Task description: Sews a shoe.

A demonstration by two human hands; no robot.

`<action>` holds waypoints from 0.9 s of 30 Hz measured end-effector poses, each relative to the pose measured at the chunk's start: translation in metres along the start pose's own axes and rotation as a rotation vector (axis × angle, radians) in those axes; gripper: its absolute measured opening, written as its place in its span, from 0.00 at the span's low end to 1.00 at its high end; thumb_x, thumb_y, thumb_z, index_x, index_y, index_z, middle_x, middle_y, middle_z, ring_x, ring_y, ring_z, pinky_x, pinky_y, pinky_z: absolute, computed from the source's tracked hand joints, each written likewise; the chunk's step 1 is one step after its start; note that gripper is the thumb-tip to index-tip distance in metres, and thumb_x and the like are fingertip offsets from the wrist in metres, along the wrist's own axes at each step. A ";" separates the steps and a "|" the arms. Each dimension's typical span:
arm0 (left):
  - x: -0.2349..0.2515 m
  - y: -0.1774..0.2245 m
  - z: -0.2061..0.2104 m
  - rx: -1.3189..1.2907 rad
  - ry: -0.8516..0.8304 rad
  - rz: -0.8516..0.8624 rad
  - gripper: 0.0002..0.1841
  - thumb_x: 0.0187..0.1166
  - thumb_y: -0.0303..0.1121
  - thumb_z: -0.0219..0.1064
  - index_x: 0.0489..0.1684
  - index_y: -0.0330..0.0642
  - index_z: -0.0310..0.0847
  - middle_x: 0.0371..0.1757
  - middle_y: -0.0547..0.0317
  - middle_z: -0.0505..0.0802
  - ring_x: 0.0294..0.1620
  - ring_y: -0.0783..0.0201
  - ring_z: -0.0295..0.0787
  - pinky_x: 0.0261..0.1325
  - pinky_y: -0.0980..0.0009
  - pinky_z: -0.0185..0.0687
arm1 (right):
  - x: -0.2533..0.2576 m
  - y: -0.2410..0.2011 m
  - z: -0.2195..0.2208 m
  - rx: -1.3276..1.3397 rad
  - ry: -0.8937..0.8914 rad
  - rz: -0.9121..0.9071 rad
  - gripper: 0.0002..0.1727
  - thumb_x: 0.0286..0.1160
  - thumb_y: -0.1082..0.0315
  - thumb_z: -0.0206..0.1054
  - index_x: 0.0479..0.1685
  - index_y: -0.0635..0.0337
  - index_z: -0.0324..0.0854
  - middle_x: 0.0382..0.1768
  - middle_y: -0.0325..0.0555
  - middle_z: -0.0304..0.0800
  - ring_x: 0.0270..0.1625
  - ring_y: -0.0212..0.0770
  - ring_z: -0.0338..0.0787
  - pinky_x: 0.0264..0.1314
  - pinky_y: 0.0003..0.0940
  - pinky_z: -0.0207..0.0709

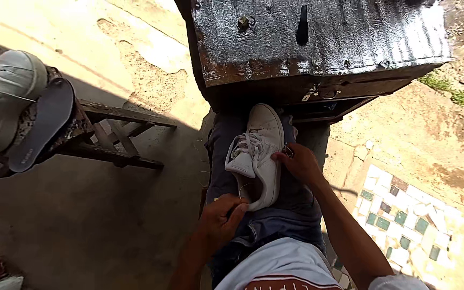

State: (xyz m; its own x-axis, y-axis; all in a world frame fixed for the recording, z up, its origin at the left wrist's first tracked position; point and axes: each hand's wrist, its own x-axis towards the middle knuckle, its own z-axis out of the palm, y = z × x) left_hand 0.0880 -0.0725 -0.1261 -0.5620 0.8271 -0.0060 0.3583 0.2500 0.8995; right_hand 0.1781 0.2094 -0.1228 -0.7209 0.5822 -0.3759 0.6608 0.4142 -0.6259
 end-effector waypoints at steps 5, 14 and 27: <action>0.091 0.022 0.033 0.031 -0.332 -0.380 0.31 0.75 0.64 0.67 0.44 0.39 0.89 0.38 0.54 0.93 0.45 0.60 0.92 0.54 0.50 0.86 | -0.001 -0.011 -0.003 0.010 -0.028 -0.006 0.24 0.75 0.43 0.73 0.39 0.58 0.85 0.31 0.46 0.86 0.37 0.47 0.87 0.41 0.55 0.80; 0.091 0.019 0.050 -0.881 -0.012 -0.653 0.12 0.79 0.25 0.65 0.57 0.30 0.78 0.42 0.50 0.95 0.43 0.61 0.95 0.52 0.63 0.93 | 0.017 0.056 -0.024 0.854 0.337 0.120 0.19 0.75 0.71 0.58 0.66 0.52 0.72 0.40 0.37 0.78 0.25 0.30 0.75 0.25 0.30 0.73; 0.110 -0.017 0.001 -1.200 -0.372 -0.700 0.19 0.70 0.38 0.78 0.56 0.44 0.85 0.48 0.52 0.96 0.47 0.60 0.96 0.53 0.61 0.94 | -0.027 0.041 -0.054 0.209 -0.029 -0.063 0.22 0.92 0.58 0.50 0.80 0.42 0.78 0.33 0.36 0.90 0.24 0.33 0.83 0.28 0.37 0.81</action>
State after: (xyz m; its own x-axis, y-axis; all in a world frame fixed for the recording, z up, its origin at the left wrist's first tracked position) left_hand 0.0210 0.0147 -0.1427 -0.0654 0.8420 -0.5355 -0.8434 0.2402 0.4807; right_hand 0.2364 0.2482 -0.1016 -0.7673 0.5379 -0.3491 0.5585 0.2932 -0.7760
